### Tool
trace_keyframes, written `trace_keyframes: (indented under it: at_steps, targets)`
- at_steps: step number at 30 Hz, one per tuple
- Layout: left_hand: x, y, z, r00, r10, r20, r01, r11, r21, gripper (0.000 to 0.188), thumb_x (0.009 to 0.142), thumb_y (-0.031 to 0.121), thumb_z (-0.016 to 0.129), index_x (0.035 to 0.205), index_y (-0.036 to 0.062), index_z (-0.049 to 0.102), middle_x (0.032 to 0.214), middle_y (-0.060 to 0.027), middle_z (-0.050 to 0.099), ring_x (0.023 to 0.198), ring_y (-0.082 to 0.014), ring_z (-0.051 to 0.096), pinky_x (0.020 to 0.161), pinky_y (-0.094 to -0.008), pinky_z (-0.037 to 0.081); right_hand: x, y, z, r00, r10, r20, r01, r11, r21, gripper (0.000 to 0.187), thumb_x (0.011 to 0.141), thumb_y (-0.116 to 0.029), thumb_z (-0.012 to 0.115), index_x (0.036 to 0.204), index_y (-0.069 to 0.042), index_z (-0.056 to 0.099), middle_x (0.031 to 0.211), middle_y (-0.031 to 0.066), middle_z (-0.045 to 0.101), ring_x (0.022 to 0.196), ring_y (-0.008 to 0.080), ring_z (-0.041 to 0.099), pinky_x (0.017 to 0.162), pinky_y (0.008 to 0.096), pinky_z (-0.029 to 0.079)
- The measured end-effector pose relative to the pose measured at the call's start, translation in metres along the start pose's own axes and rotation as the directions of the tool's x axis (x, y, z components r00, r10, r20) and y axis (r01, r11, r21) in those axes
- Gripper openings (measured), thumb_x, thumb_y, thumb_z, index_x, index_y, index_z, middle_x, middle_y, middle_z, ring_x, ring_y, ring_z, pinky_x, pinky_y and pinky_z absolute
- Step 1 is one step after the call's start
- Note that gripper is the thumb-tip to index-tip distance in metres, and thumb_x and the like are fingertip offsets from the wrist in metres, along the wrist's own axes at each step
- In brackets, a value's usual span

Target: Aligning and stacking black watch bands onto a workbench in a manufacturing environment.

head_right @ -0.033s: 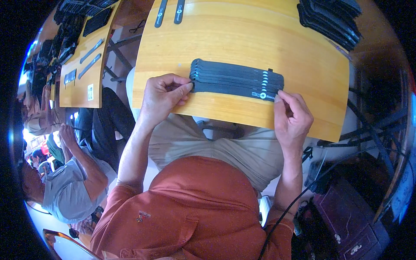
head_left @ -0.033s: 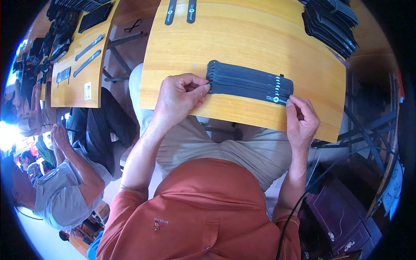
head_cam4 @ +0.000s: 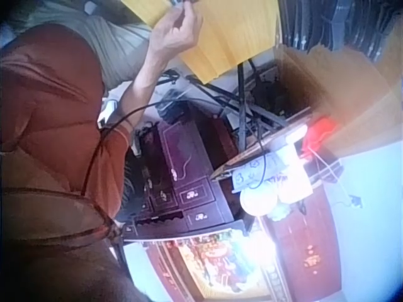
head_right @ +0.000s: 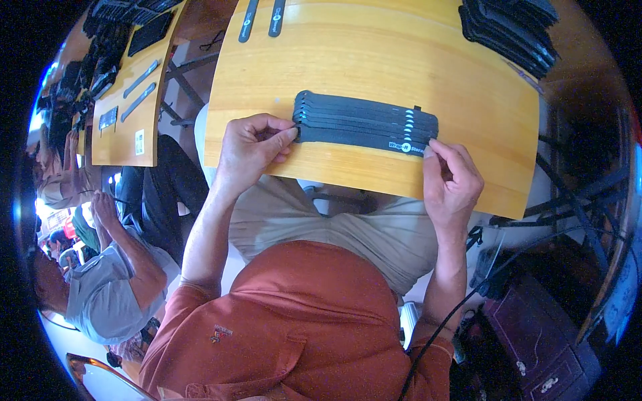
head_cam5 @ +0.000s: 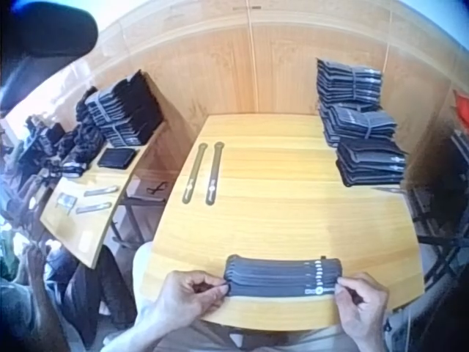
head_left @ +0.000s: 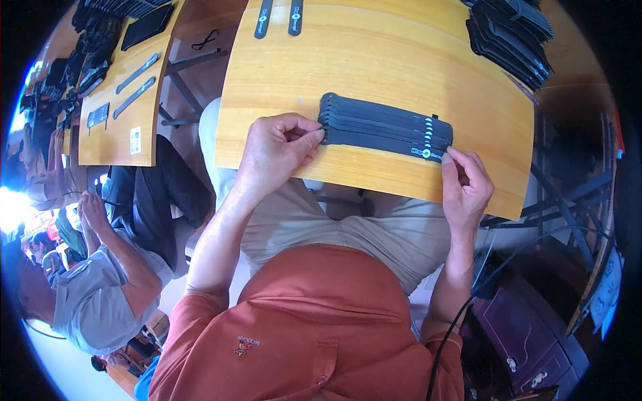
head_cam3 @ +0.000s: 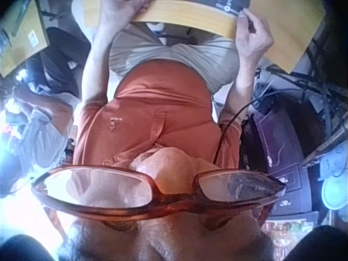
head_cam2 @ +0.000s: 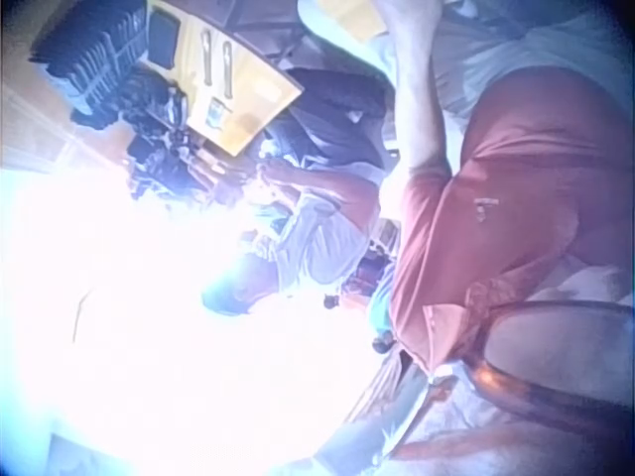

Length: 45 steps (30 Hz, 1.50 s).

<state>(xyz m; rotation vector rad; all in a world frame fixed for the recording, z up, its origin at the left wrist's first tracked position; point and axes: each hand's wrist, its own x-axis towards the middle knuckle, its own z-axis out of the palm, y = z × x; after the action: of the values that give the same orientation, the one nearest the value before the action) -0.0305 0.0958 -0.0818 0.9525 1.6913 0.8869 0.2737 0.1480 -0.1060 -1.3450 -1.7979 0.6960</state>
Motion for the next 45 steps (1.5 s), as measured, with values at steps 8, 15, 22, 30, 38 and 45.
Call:
trace_keyframes:
  at_steps: [8,15,22,30,38,45]
  targets:
    - [-0.0007,-0.0011,-0.0015,1.000,0.009,0.021,-0.009,1.000,0.000,0.014,0.098,0.007,0.072,0.105,-0.0050,0.074,0.081,-0.0054,0.073,0.069,-0.0060,0.066,0.065,-0.0215,0.056,0.0000,-0.0011,0.0001,1.000,0.021,0.003,-0.021,1.000,-0.004,0.013,0.090,0.002,0.072,0.103,0.004,0.075,0.084,0.0101,0.069,0.067,0.0119,0.063,0.058,0.0247,0.047]
    - [0.0004,-0.0024,-0.0016,1.000,0.017,0.019,-0.017,1.000,0.002,0.013,0.097,0.006,0.073,0.103,-0.0056,0.074,0.081,-0.0065,0.074,0.070,-0.0063,0.067,0.065,-0.0214,0.056,0.0003,-0.0027,-0.0001,1.000,0.019,0.005,-0.019,1.000,-0.022,0.013,0.090,0.002,0.071,0.103,0.004,0.075,0.083,0.0102,0.069,0.067,0.0124,0.063,0.058,0.0249,0.047]
    - [0.0012,-0.0030,-0.0007,1.000,0.014,0.005,-0.014,1.000,-0.013,0.011,0.097,0.005,0.073,0.100,-0.0053,0.075,0.079,-0.0063,0.073,0.066,-0.0061,0.066,0.062,-0.0211,0.055,-0.0001,-0.0018,-0.0001,1.000,0.022,0.006,-0.022,0.999,-0.030,0.013,0.090,0.002,0.071,0.102,0.003,0.075,0.084,0.0105,0.070,0.067,0.0126,0.063,0.057,0.0252,0.047]
    - [0.0017,-0.0028,0.0008,1.000,0.004,-0.015,-0.005,1.000,-0.012,0.010,0.096,0.005,0.073,0.098,-0.0053,0.075,0.076,-0.0056,0.072,0.064,-0.0056,0.064,0.059,-0.0209,0.053,-0.0005,-0.0008,0.0009,1.000,0.015,-0.002,-0.015,1.000,-0.002,0.013,0.090,0.003,0.071,0.103,0.004,0.075,0.083,0.0096,0.069,0.067,0.0111,0.062,0.057,0.0242,0.046]
    - [0.0029,-0.0033,0.0019,0.999,0.030,-0.018,-0.030,0.999,0.010,0.010,0.096,0.004,0.073,0.097,-0.0053,0.074,0.074,-0.0048,0.071,0.062,-0.0058,0.064,0.057,-0.0210,0.052,0.0001,-0.0007,-0.0001,1.000,0.022,-0.007,-0.022,1.000,-0.002,0.012,0.091,0.002,0.071,0.102,0.003,0.075,0.083,0.0093,0.069,0.067,0.0112,0.061,0.058,0.0247,0.046]
    - [0.0036,-0.0053,0.0013,1.000,0.019,0.004,-0.019,0.999,0.035,0.012,0.096,0.009,0.075,0.101,-0.0025,0.075,0.080,-0.0024,0.072,0.065,-0.0046,0.063,0.060,-0.0201,0.054,-0.0008,0.0017,-0.0009,0.999,0.035,-0.004,-0.035,0.999,-0.012,0.012,0.091,0.001,0.072,0.102,0.003,0.075,0.082,0.0094,0.068,0.067,0.0118,0.061,0.058,0.0249,0.046]
